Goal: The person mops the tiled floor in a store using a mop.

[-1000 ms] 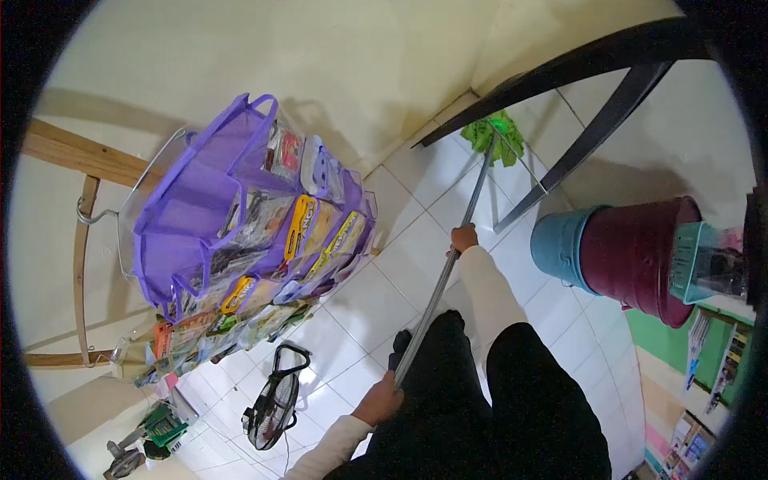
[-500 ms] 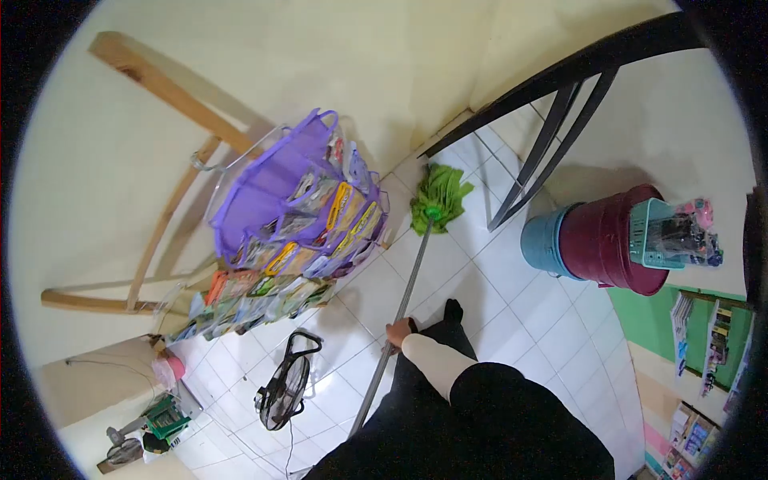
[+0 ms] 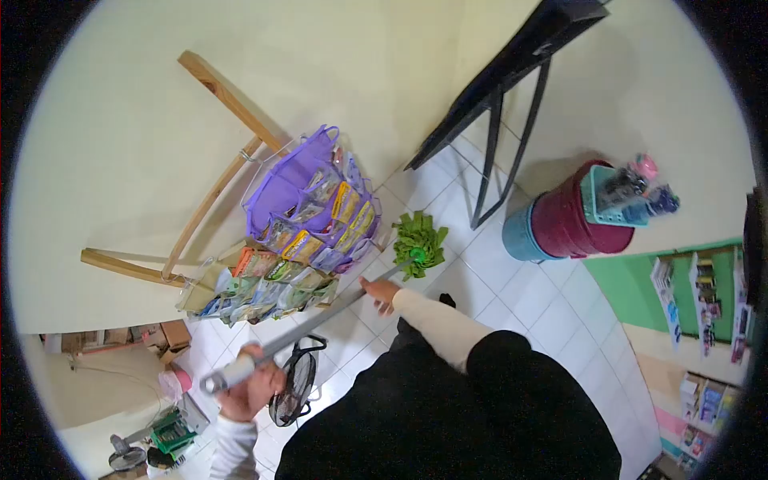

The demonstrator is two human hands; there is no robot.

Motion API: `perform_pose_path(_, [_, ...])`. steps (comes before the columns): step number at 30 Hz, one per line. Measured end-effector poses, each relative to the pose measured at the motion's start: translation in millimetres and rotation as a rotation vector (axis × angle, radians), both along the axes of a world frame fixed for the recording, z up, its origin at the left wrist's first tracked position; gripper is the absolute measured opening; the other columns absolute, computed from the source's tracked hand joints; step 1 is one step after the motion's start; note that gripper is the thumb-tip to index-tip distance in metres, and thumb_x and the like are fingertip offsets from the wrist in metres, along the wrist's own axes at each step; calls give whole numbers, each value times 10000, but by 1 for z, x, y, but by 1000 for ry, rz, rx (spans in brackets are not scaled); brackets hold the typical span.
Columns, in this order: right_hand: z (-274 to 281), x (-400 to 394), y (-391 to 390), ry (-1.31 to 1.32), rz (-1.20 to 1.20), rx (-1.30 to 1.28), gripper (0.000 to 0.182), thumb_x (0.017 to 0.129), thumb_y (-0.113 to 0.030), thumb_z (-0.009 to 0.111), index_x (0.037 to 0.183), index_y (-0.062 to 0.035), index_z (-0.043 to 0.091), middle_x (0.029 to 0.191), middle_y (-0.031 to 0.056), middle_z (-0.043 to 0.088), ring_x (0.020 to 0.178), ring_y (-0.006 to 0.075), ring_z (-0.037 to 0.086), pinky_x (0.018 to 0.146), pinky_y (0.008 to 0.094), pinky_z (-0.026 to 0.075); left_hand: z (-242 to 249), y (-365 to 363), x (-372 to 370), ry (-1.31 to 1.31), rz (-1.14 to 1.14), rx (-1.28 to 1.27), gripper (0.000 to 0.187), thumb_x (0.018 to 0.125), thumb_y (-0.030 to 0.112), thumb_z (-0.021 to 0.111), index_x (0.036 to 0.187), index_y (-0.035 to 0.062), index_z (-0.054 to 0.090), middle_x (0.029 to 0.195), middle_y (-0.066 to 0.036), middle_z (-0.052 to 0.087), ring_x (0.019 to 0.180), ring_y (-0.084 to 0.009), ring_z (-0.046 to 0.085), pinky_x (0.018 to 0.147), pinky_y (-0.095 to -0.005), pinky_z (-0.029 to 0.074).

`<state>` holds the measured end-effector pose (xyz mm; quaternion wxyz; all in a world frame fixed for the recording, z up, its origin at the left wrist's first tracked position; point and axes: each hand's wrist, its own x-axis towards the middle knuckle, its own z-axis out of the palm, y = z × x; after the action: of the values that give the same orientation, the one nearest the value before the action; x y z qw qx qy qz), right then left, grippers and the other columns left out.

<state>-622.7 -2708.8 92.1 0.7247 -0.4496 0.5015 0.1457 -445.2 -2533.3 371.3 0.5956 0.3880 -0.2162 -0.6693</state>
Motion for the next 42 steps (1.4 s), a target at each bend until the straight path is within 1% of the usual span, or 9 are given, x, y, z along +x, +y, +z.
perform_pose_path(2, [13,-13,-25,-14,14,-763,685,830,-592,423,1139,17,486,948,226,568,843,317,606,725,409,492,6,-33,-18,-163,-76,-3,606,709,419,623,1141,71,379,740,-43,436,657,-169,412,626,-306,353])
perform_pose_path(5, [174,-45,-41,-630,-285,-1000,567,826,-500,516,1159,-42,486,1027,132,573,985,291,542,866,369,406,7,-63,-47,-633,-224,43,331,765,75,604,1069,46,476,745,-40,483,675,-157,453,628,-293,375])
perform_pose_path(7, [289,-70,-20,-963,-317,-1232,426,828,-386,574,1083,-48,523,1034,100,566,994,277,522,873,362,387,-13,-96,-71,-1101,-319,-415,245,751,55,635,977,46,540,793,-49,539,733,-164,507,661,-309,410])
perform_pose_path(10, [347,-101,4,-953,-54,-1404,308,804,-283,635,990,-55,546,978,65,579,943,242,534,840,361,386,-34,-131,-117,-858,-359,-351,235,722,102,680,923,54,566,866,-83,576,792,-228,544,721,-322,432])
perform_pose_path(19, [335,-208,-2,-934,-178,-884,230,754,-108,639,610,-46,472,554,7,486,534,90,453,511,255,349,-250,-211,-208,-1134,-1032,-375,270,685,138,708,904,57,573,879,-108,579,821,-275,547,758,-330,437])
perform_pose_path(24, [320,-298,21,-583,-266,-1134,239,762,-101,552,560,-11,459,473,52,413,401,157,414,408,287,312,-365,-196,-297,-1133,-837,-475,300,638,192,728,867,60,585,880,-126,578,852,-319,538,776,-364,438])
perform_pose_path(27, [319,-359,35,-457,-401,-1140,221,713,-30,526,523,-27,415,473,97,394,390,251,394,389,320,288,-364,-193,-367,-1066,-839,-586,292,615,211,718,834,64,593,881,-136,577,889,-336,530,791,-406,431])
perform_pose_path(36, [337,-445,57,-169,-447,-1163,186,649,-5,560,518,-42,433,461,87,414,388,255,437,379,314,320,-350,-165,-584,-764,-1030,-833,168,691,189,647,676,52,551,707,-152,544,729,-334,544,675,-409,425])
perform_pose_path(42, [322,-456,50,-340,-463,-1167,240,639,-74,615,498,-43,423,462,79,440,404,227,468,394,315,351,-333,-174,-601,-809,-1177,-782,166,666,233,617,642,76,567,664,-134,561,725,-325,562,684,-430,392])
